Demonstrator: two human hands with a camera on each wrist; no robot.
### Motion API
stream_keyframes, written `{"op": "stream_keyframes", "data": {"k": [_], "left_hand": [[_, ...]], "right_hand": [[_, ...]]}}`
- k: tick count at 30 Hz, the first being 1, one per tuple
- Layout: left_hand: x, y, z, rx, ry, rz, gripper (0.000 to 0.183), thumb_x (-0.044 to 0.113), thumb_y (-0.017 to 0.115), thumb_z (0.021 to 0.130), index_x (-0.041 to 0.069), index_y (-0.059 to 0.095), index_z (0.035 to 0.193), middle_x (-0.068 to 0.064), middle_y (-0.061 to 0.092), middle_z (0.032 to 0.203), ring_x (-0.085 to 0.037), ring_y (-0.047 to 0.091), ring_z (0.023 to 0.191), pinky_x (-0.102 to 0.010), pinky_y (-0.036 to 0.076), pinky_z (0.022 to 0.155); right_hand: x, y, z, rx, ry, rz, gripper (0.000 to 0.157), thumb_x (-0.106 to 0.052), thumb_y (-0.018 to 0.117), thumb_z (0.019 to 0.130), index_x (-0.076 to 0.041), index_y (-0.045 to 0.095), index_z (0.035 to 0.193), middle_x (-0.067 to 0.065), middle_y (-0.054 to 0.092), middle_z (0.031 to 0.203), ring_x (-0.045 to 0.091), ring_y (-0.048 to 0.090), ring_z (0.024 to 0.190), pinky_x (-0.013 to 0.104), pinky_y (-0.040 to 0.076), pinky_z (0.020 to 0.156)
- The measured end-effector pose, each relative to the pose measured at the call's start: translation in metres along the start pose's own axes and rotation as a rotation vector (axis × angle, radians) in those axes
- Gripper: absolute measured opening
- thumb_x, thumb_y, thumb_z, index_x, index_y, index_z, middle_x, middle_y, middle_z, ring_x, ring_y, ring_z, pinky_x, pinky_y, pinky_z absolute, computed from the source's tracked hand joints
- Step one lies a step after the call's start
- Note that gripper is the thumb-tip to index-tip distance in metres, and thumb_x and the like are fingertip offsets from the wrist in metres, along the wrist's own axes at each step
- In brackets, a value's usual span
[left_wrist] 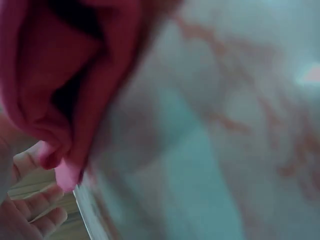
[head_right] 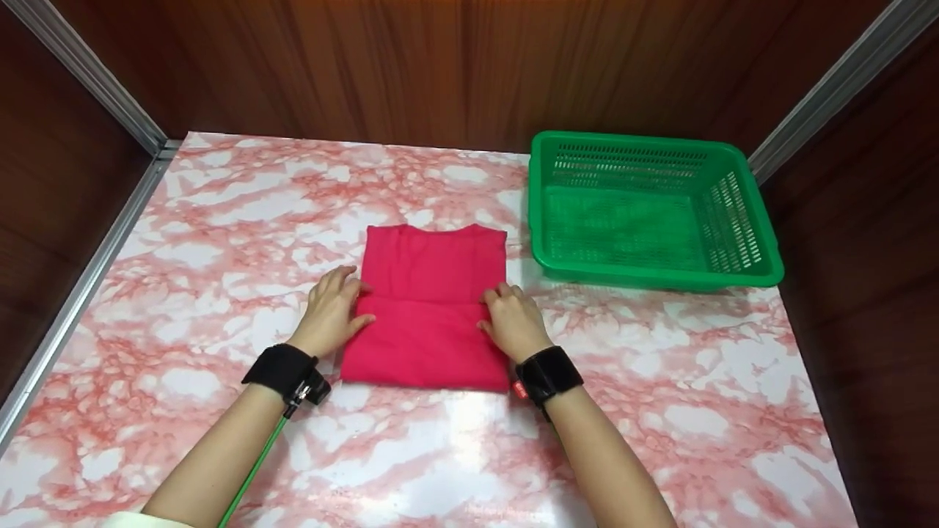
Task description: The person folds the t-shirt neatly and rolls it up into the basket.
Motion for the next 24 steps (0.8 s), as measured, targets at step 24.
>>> {"op": "stream_keyframes", "data": {"k": [24], "left_hand": [[0.052, 0.026, -0.061, -0.305, 0.322, 0.270, 0.085, 0.056, 0.056, 0.077, 0.016, 0.020, 0.143, -0.018, 0.009, 0.148, -0.038, 0.009, 0.134, -0.049, 0.015, 0.107]], "right_hand": [[-0.058, 0.019, -0.060, -0.112, -0.167, -0.071, 0.055, -0.028, 0.050, 0.089, -0.004, 0.035, 0.136, 0.020, 0.032, 0.140, 0.033, 0.032, 0.128, 0.045, 0.033, 0.100]]}}
Point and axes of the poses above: each hand's wrist, its own z-axis towards the middle knuckle, its own y-axis out of the palm, x = y × z, the point moved 5 cm from there along z, towards the middle knuckle
